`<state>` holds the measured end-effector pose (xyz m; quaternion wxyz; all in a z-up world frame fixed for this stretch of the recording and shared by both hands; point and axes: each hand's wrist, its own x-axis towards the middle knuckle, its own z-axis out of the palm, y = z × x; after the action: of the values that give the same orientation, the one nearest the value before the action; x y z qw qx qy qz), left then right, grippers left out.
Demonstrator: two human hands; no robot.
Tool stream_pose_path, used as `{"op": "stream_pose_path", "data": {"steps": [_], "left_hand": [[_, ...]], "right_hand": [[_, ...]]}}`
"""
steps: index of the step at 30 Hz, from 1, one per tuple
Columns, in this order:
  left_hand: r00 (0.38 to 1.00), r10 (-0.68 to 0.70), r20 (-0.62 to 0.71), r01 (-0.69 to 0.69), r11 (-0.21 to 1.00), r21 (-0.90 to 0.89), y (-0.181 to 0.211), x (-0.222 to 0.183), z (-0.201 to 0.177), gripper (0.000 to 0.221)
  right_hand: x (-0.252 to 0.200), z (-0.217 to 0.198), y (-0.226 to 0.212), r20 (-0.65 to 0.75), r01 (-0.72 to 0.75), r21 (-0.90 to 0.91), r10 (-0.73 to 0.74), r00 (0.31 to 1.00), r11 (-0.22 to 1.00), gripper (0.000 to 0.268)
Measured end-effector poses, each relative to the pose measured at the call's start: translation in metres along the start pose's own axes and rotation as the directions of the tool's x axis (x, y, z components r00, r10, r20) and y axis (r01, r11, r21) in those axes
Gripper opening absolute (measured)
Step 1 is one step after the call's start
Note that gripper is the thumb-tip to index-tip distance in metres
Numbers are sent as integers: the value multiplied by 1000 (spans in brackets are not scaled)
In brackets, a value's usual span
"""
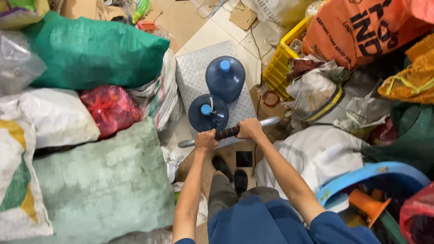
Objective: The recorder is weighing various items like plastic bottles and large bags on a scale in a recycling center.
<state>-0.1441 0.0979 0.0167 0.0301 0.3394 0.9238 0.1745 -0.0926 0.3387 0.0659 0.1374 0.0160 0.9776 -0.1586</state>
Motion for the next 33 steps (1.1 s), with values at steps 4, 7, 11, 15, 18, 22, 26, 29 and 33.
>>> {"op": "stream_pose_path", "data": {"steps": [4,7,11,15,18,22,26,29,33], "left_hand": [[1000,3,-29,-3,1000,19,-15,67,-7,34],[1000,-16,-20,16,1000,16,-36,115,-3,34],[999,-18,-49,20,999,37,-78,198,-5,29],[996,-24,-85,25,1000,11,-102,263,-24,31],[996,-46,-72,48,999,20,-130,318,-29,28],[994,-61,-95,63,998,19,-168,399,-35,28],[991,-101,-82,105,993,52,-205,474,-37,31],[987,-140,-83,145,988,60,-223,533,-47,28],[981,-163,-106,168,985,40,-247,603,-49,27]], "right_hand": [[70,-22,27,-18,20,-28,-20,1000,999,29],[118,-37,41,-13,30,-45,-31,999,999,30],[204,-76,54,-35,49,-71,-52,998,996,29],[274,-101,63,-18,50,-65,-52,999,997,26],[333,-130,71,5,49,-59,-48,999,997,26],[418,-158,84,37,56,-57,-54,998,997,28],[497,-189,100,35,101,-77,-98,995,992,30],[564,-209,117,10,134,-89,-134,991,987,30],[643,-232,148,-24,192,-89,-195,981,977,31]]}}
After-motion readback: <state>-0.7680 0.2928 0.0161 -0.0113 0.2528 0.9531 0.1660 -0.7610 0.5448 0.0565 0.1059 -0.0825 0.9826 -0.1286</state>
